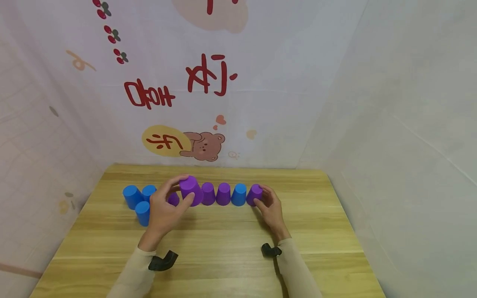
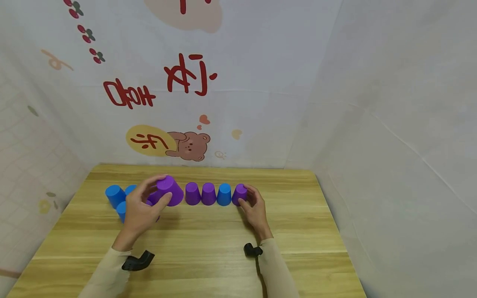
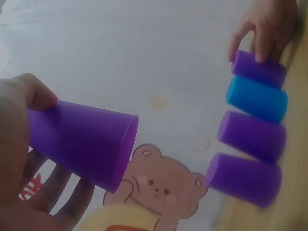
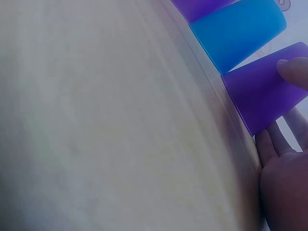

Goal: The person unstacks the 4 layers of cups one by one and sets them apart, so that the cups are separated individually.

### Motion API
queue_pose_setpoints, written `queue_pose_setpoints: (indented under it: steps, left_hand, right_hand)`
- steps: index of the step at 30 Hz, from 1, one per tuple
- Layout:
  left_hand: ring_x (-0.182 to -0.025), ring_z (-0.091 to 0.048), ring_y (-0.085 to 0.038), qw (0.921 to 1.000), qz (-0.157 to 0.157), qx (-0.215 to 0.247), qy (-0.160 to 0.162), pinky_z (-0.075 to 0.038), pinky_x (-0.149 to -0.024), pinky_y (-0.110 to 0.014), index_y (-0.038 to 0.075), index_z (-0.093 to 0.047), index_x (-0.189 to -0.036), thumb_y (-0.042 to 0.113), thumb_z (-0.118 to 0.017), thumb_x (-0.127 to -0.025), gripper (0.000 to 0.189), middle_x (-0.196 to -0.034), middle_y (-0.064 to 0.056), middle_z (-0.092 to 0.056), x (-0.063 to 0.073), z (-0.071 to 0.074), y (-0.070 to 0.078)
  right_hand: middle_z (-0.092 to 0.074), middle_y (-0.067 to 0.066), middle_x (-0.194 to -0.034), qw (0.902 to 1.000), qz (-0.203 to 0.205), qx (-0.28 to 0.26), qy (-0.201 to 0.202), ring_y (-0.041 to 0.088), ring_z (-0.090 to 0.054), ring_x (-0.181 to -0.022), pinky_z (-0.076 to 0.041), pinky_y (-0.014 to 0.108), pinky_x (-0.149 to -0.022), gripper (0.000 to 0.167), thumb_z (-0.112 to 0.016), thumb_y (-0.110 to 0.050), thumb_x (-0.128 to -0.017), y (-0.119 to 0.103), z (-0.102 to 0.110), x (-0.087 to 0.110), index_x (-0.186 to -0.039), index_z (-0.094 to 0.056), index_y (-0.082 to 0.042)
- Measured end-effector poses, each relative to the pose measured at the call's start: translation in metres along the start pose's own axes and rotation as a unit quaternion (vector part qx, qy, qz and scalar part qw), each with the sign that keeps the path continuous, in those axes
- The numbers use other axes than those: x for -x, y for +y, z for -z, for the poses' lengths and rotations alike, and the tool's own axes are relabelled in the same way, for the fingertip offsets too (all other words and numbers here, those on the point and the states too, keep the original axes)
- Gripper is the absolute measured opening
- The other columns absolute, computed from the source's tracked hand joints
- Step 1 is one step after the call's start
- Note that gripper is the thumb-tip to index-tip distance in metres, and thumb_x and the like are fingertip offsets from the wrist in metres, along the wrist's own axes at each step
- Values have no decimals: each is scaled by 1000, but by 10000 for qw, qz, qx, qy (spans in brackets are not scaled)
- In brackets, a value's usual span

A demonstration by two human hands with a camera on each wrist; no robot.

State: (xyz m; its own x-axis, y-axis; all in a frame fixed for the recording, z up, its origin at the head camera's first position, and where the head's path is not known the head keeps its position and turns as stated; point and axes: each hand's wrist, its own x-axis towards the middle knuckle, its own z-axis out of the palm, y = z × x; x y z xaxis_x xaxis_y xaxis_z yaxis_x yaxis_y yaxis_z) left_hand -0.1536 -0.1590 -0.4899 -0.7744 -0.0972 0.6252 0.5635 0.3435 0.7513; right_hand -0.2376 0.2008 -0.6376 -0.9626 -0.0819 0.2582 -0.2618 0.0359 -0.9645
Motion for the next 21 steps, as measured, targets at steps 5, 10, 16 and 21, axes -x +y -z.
queue_pose_setpoints:
  steps: [5,10,16,21]
  left_hand:
    - [-120,-72,6,9995,-59,-3,310,-58,-104,-8,1,-75,-140,-13,-85,-85,58,-134,-20,-79,4,22,1]
    - [-120,-73,1,9981,40,27,616,-58,-105,-9,-4,-73,-139,-19,-82,-84,57,-137,8,-78,11,47,-1]
    - [-118,-73,-2,9945,38,-56,1047,-58,-104,-9,-11,-72,-138,-22,-79,-82,58,-133,14,-77,15,77,-5]
    - [-116,-73,-5,9895,5,11,1447,-59,-103,-11,-18,-69,-135,-25,-76,-79,56,-130,10,-78,19,95,-7]
  right_hand:
    - [-65,30,-156,10000,-66,33,-6,50,-61,-150,-56,32,-124,58,-76,8,-102,-1,0,0,-157,-57,0]
    - [-65,31,-155,9999,-109,21,18,50,-61,-149,-54,44,-128,59,-76,9,-102,-2,-1,1,-157,-56,1]
    - [-67,29,-155,9998,-203,21,53,47,-62,-149,-50,59,-131,57,-74,9,-103,-3,-2,1,-156,-57,-3]
    - [-66,28,-155,9998,-192,23,11,48,-62,-149,-50,60,-130,57,-74,7,-104,-3,0,2,-157,-57,-4]
